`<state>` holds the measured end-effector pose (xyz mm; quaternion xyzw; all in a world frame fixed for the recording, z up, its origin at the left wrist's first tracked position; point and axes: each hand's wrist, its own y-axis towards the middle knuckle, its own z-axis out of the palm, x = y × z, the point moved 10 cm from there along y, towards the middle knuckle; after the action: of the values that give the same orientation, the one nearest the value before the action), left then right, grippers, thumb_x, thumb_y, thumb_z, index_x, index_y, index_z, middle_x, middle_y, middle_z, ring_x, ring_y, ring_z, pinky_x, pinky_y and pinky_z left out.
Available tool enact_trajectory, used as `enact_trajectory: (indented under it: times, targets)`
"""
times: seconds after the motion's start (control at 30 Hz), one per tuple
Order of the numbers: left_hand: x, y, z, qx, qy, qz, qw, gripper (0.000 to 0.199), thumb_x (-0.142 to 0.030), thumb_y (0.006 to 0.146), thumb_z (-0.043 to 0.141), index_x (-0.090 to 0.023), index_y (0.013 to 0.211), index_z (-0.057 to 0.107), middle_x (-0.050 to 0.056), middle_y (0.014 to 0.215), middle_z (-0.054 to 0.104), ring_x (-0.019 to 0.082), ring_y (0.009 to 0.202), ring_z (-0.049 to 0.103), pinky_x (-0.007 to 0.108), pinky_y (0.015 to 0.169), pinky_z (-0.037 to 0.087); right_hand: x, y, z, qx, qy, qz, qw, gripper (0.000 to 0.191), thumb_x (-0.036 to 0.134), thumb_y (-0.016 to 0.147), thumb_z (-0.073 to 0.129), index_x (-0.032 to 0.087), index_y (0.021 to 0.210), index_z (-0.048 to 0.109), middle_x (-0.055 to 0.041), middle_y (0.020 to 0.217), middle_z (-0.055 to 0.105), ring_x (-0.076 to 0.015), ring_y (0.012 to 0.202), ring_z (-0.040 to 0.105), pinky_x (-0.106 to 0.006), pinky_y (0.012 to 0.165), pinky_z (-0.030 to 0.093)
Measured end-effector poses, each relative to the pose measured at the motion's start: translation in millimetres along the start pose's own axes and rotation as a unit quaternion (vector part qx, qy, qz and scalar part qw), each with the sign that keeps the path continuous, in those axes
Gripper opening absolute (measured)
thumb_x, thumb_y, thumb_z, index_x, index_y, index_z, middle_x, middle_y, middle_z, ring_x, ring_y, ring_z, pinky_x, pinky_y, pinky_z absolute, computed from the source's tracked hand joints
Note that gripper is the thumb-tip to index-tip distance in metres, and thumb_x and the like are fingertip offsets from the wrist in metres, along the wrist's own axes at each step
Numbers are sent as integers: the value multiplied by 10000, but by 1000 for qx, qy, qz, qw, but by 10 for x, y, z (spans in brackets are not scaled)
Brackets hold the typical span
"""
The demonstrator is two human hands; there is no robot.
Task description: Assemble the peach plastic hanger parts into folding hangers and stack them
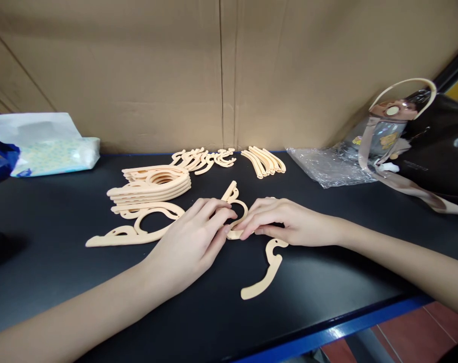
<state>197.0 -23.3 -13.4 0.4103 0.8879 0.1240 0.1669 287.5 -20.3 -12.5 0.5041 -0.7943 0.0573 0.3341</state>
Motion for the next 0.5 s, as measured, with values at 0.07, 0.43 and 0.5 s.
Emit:
enact_trajectory:
  times: [0.07,0.43,0.5]
  targets:
    - [3,-5,4,1,4,5,1000,295,-155,1011,367,-187,1106,644,90,1183,636,261,1106,585,431,904,530,-15,-1,-40,-17,-14,12,1000,207,104,969,572,200,1083,716,-36,1094,760,-170,1058,619,-353,980,480]
    - [14,-29,-27,-10,54,0,998,339,-111,966,373,-182,1087,681,105,1207,650,285,1081,632,456,879,554,-17,-187,-90,131,-94,183,970,155,365,839,760,230,912,738,73,623,597,-84,530,564,-226,506,357]
    - [-7,-23,-47,-16,63,-3,998,306,-157,989,371,-171,1034,673,113,1183,656,290,1062,637,455,851,559,-15,-226,-70,150,-101,182,967,156,280,854,737,246,1007,732,53,728,656,-108,629,621,-232,557,400]
